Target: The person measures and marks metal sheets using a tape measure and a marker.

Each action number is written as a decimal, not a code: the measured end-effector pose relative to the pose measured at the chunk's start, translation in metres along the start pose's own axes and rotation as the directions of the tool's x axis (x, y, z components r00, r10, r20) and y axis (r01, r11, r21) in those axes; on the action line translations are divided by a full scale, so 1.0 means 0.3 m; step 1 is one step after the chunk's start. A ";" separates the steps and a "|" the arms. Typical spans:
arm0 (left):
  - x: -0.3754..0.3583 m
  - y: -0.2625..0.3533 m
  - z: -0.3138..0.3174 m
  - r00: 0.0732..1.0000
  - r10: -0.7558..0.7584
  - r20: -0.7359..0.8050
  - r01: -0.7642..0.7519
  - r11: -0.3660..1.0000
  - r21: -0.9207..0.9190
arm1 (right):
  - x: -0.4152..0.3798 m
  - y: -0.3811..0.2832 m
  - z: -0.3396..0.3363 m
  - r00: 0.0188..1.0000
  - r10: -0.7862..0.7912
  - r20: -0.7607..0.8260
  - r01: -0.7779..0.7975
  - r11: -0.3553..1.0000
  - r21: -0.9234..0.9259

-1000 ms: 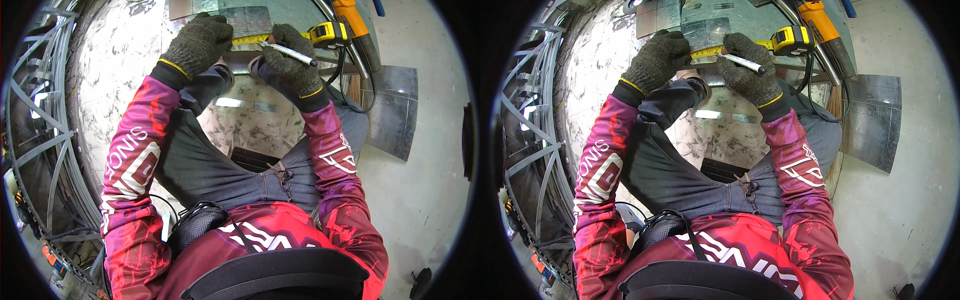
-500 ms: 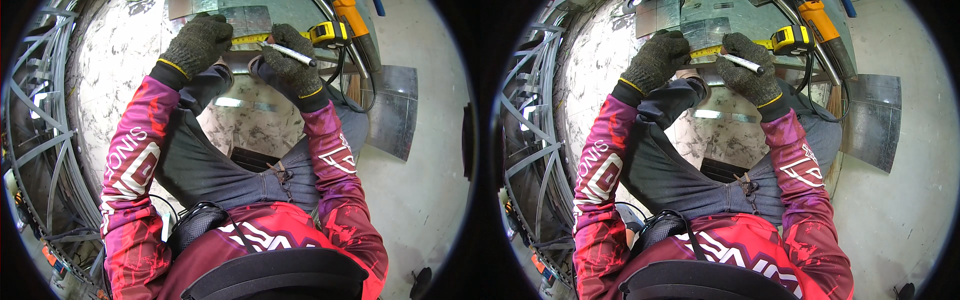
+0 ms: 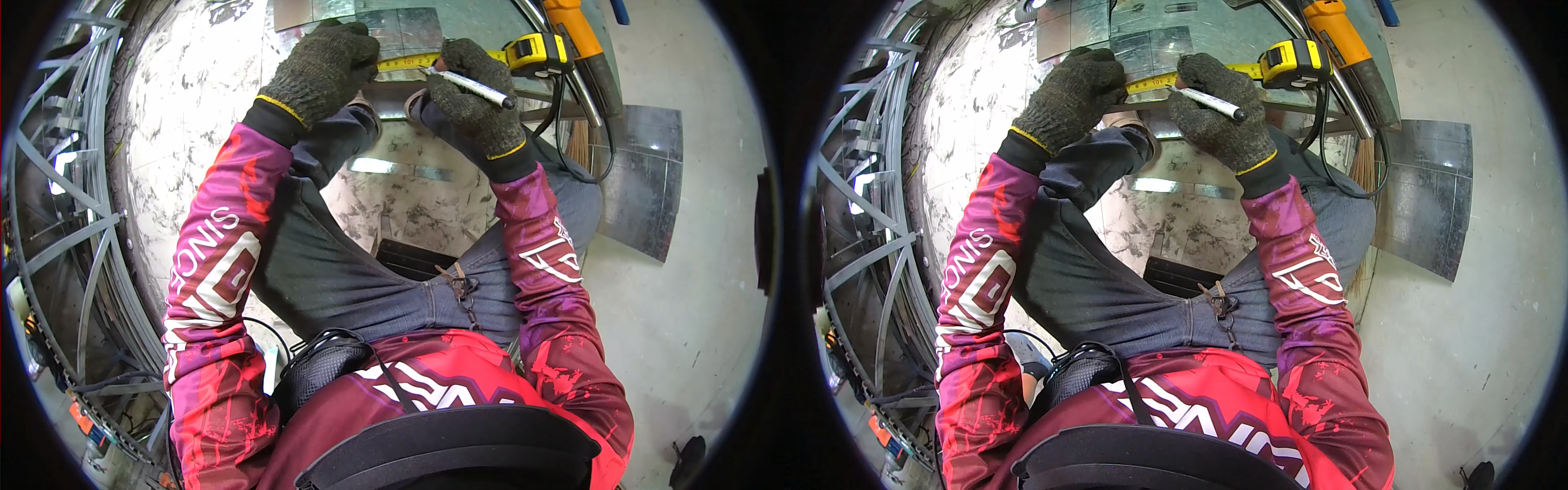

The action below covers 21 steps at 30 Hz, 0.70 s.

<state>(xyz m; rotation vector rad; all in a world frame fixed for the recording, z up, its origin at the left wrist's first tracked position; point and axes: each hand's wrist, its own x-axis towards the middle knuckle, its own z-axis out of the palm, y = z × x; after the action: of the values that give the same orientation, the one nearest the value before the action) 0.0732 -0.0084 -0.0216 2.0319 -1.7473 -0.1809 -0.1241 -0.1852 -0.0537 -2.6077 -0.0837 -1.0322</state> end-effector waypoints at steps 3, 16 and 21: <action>0.000 -0.001 -0.001 1.000 -0.012 0.012 0.012 1.000 -0.010 | 0.003 -0.010 -0.003 0.998 0.062 0.016 -0.063 0.997 0.048; 0.001 0.007 -0.003 1.000 -0.015 0.009 0.015 1.000 0.008 | -0.005 -0.007 -0.002 0.994 0.088 0.058 -0.092 0.993 0.079; -0.001 0.010 -0.004 1.000 -0.006 -0.008 0.006 1.000 0.012 | -0.015 0.009 0.008 0.999 0.026 0.039 -0.027 0.999 0.032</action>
<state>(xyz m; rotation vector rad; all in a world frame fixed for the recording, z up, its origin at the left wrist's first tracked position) 0.0709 -0.0081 -0.0194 2.0445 -1.7416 -0.1646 -0.1253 -0.1867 -0.0593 -2.5926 -0.0738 -0.9641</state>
